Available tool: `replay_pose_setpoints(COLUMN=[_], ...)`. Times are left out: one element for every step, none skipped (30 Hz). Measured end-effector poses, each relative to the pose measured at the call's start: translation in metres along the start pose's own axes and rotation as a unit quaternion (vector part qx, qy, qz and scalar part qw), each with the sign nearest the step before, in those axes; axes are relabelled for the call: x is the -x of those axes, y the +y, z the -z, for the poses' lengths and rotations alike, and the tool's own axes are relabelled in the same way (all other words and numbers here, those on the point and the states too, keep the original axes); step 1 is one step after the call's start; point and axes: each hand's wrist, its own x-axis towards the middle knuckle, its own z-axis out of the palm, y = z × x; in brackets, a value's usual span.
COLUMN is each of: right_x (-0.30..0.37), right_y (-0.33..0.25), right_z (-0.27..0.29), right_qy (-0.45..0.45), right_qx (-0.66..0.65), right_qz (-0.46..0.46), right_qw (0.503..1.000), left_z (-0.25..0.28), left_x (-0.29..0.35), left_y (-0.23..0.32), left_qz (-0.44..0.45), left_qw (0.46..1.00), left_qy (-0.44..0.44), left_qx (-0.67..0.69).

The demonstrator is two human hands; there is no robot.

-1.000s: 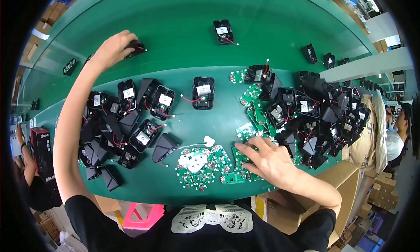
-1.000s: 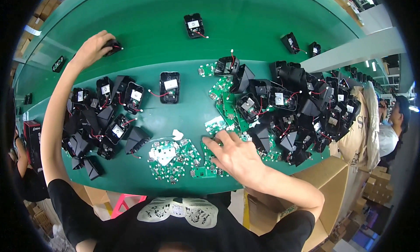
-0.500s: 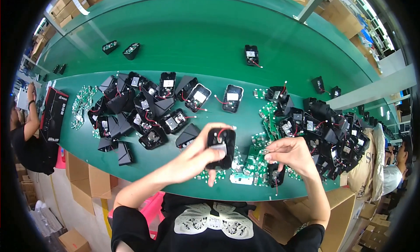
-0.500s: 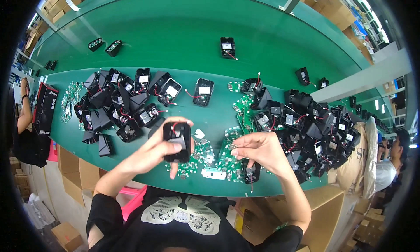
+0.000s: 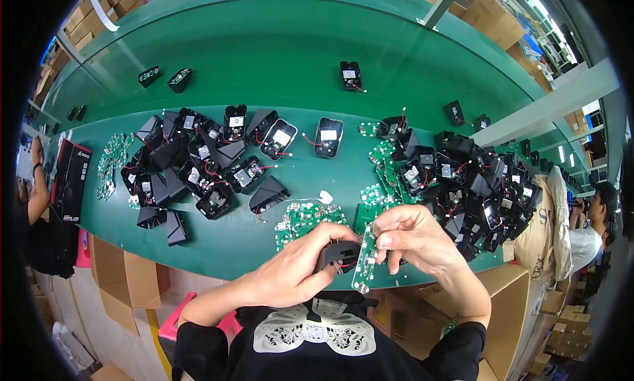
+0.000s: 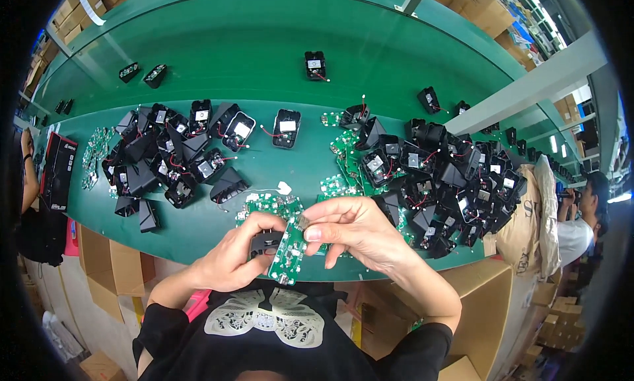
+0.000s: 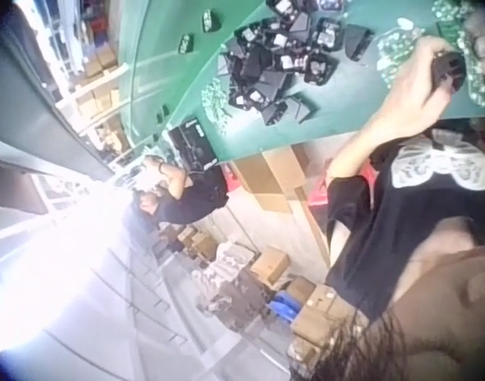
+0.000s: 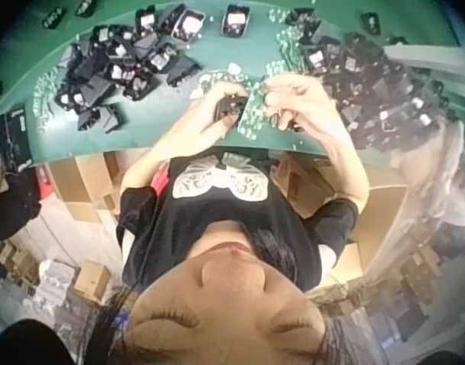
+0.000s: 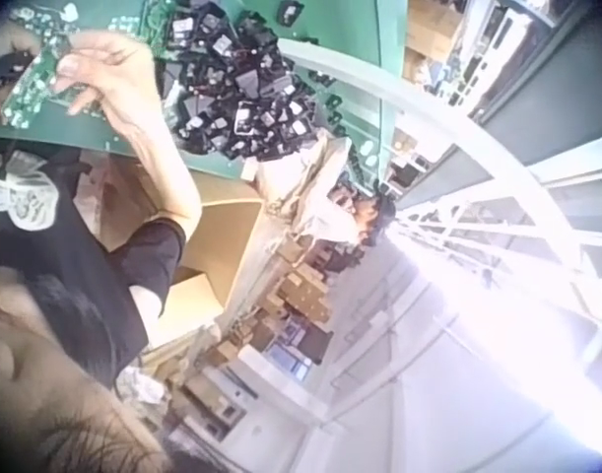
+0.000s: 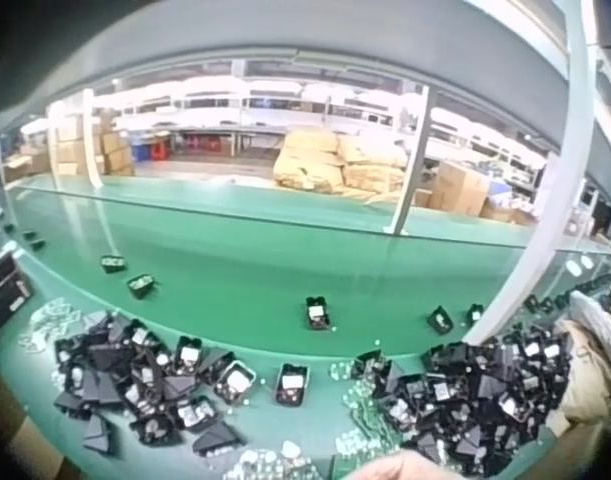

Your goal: The person assembles small electronic circuit boards into plastic housings by hand, connecting them with wire connectors.

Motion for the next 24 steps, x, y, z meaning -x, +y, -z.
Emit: replay_pose_setpoints(right_x=[0.001, 0.002, 0.002, 0.002, 0.002, 0.002, 0.003, 0.004, 0.004, 0.004, 0.004, 0.004, 0.003, 0.003, 0.003, 0.005, 0.006, 0.006, 0.006, 0.006, 0.006, 0.007, 0.007, 0.007], right_y=[0.001, 0.002, 0.001, 0.0, -0.001, 0.0, 0.001, 0.002, 0.002, 0.001, 0.0, 0.001, 0.002, 0.002, 0.002, 0.001, 0.001, 0.002, 0.003, 0.003, 0.003, 0.002, 0.001, 0.0], right_z=[-0.001, 0.0, -0.001, -0.004, -0.006, -0.005, -0.005, -0.005, -0.006, -0.008, -0.01, -0.011, -0.012, -0.013, -0.013, -0.015, -0.016, -0.016, -0.017, -0.017, -0.018, -0.019, -0.021, -0.021], right_qy=[-0.003, -0.006, -0.006, -0.003, -0.001, 0.0, -0.005, -0.01, -0.009, 0.0, 0.009, 0.009, 0.023, 0.038, 0.038, 0.035, 0.031, 0.03, 0.042, 0.054, 0.053, 0.051, 0.048, 0.058], right_qx=[-0.002, 0.007, 0.007, 0.014, 0.02, 0.02, 0.016, 0.012, 0.012, 0.022, 0.031, 0.031, 0.036, 0.041, 0.041, 0.059, 0.077, 0.077, 0.113, 0.149, 0.149, 0.194, 0.238, 0.247], right_qz=[-0.011, -0.019, -0.019, -0.01, -0.001, -0.001, 0.003, 0.007, 0.006, 0.012, 0.018, 0.017, 0.028, 0.039, 0.038, 0.058, 0.078, 0.076, 0.138, 0.199, 0.198, 0.201, 0.204, 0.198], right_qw=[1.0, 1.0, 1.0, 1.0, 1.0, 1.0, 1.0, 1.0, 1.0, 1.0, 0.999, 0.999, 0.999, 0.998, 0.998, 0.996, 0.993, 0.994, 0.983, 0.967, 0.967, 0.959, 0.948, 0.947], left_z=[0.0, -0.001, -0.001, -0.002, -0.002, -0.002, -0.001, -0.001, -0.001, 0.0, 0.0, 0.0, -0.001, -0.001, -0.003, -0.005, -0.006, -0.007, -0.008, -0.009, -0.007, -0.004, 0.0, 0.01], left_x=[0.0, 0.0, -0.001, -0.001, -0.001, -0.002, -0.003, -0.003, -0.004, -0.005, -0.005, -0.005, -0.005, -0.005, -0.006, -0.006, -0.006, -0.007, -0.007, -0.006, -0.006, -0.006, -0.007, -0.01], left_y=[0.0, 0.0, 0.0, -0.001, -0.002, -0.001, 0.0, 0.001, 0.002, 0.002, 0.002, 0.002, 0.0, -0.002, -0.004, -0.006, -0.008, -0.008, -0.009, -0.009, -0.009, -0.01, -0.011, 0.001], left_qz=[-0.002, -0.005, -0.005, -0.014, -0.023, -0.023, -0.014, -0.005, -0.005, 0.01, 0.025, 0.025, 0.01, -0.005, -0.005, -0.014, -0.023, -0.021, -0.002, 0.018, 0.019, 0.012, 0.006, 0.093], left_qw=[1.0, 1.0, 1.0, 1.0, 1.0, 1.0, 1.0, 1.0, 1.0, 1.0, 1.0, 1.0, 1.0, 1.0, 1.0, 1.0, 0.999, 0.999, 0.999, 0.999, 0.999, 0.999, 0.998, 0.983], left_qy=[-0.001, -0.003, -0.003, -0.001, 0.0, -0.001, -0.002, -0.003, -0.003, -0.006, -0.008, -0.008, -0.001, 0.006, 0.006, 0.021, 0.036, 0.038, 0.032, 0.027, 0.028, -0.008, -0.044, -0.11], left_qx=[-0.005, -0.01, -0.01, -0.01, -0.009, -0.009, -0.009, -0.008, -0.008, 0.001, 0.01, 0.011, 0.006, 0.001, 0.002, -0.013, -0.028, -0.028, 0.001, 0.031, 0.031, 0.043, 0.054, 0.115])
